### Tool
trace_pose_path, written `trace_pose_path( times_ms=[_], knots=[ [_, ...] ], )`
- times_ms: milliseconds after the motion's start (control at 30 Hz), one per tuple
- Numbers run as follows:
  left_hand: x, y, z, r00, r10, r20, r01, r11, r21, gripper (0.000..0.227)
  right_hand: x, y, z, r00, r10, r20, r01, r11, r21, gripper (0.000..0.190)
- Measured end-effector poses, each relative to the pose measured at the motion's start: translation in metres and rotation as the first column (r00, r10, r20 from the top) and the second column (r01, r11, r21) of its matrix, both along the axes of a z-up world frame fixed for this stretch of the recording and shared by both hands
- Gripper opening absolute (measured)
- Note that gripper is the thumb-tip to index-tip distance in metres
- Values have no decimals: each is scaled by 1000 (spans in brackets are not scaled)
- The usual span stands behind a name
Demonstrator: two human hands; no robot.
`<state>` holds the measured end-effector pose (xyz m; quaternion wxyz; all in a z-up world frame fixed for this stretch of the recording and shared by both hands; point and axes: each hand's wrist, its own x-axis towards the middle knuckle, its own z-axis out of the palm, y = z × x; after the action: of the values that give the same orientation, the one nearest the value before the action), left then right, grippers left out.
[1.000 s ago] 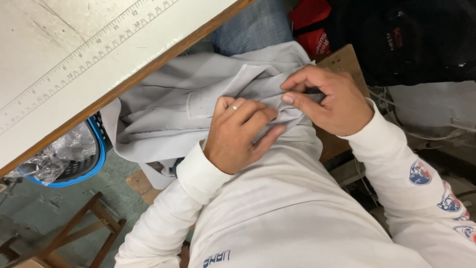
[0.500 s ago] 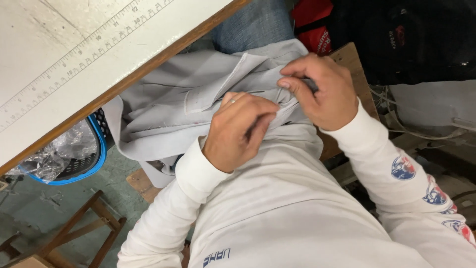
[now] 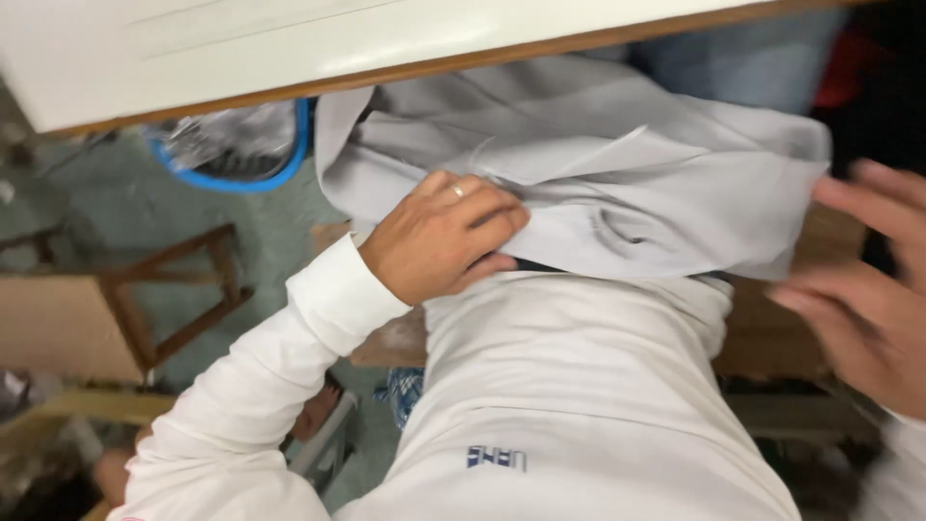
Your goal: Trimming loose threads from a grey fabric garment component using thread nippers and then folding the piece for inspection.
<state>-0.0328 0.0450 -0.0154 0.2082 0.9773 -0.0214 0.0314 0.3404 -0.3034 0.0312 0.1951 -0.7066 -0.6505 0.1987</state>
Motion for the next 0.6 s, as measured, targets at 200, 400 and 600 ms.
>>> trace_pose_path(
  times_ms=[200,400,600],
  knots=[
    [-36,16,-33,993,117,22,-116,993,-33,29,3,-45,-37,980,1,-197,10,998,59,55],
    [-28,-4,-36,965,198,172,-169,971,-170,61,-71,129,-35,772,260,580,-415,897,151,29],
    [-138,105,-78,935,353,43,-343,862,373,62,15,6,-93,976,48,-215,-53,998,-18,32]
  ],
)
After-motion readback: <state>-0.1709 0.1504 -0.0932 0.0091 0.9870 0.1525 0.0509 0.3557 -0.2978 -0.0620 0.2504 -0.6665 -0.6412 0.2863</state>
